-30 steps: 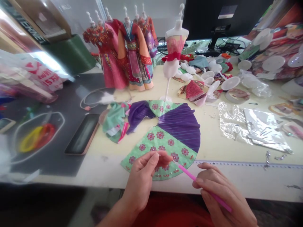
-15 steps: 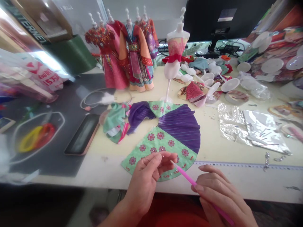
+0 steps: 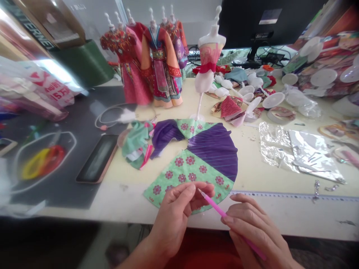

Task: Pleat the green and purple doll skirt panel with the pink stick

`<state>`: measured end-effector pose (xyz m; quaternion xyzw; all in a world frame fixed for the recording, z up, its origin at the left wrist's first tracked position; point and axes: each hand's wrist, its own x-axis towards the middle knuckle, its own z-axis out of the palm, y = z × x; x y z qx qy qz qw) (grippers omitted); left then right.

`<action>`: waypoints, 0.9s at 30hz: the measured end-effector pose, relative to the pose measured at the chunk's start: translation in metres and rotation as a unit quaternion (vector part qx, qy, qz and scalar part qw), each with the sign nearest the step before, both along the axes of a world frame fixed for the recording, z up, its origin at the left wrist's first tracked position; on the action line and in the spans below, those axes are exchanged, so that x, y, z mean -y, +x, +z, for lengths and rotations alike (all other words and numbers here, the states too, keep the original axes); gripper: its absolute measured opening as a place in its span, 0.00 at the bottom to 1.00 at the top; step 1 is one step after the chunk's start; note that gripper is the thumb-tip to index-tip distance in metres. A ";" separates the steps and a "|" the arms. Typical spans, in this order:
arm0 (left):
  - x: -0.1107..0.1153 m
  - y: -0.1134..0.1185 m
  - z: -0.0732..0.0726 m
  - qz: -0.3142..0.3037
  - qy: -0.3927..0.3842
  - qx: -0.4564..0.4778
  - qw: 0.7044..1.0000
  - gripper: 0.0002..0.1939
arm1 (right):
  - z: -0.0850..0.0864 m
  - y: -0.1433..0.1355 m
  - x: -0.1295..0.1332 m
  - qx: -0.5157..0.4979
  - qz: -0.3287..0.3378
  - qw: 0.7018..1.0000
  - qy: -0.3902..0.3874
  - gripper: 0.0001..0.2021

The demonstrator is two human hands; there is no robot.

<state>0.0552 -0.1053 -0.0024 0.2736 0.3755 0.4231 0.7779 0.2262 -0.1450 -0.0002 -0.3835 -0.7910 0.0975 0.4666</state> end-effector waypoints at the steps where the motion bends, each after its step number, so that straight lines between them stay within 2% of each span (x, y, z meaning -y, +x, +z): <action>1: -0.001 0.000 0.000 0.006 -0.010 0.006 1.000 0.13 | 0.000 0.001 0.000 -0.001 0.000 1.000 0.000 0.19; 5: -0.010 -0.003 0.000 0.071 -0.051 0.022 0.996 0.12 | -0.003 0.010 0.001 -0.010 0.002 1.000 0.004 0.18; 9: -0.014 -0.012 0.003 0.119 -0.032 0.010 0.992 0.11 | -0.005 0.024 0.007 -0.008 -0.014 1.000 0.002 0.19; 14: -0.008 -0.016 0.004 0.113 -0.011 -0.012 0.993 0.11 | -0.002 0.030 0.018 -0.006 -0.036 0.999 -0.010 0.19; 21: 0.004 -0.025 -0.002 0.105 0.052 -0.103 0.988 0.11 | -0.005 0.033 0.040 0.039 0.037 0.996 -0.067 0.13; 27: 0.011 -0.030 -0.002 0.093 0.079 -0.153 0.981 0.12 | -0.002 0.025 0.044 0.077 0.043 0.993 -0.080 0.06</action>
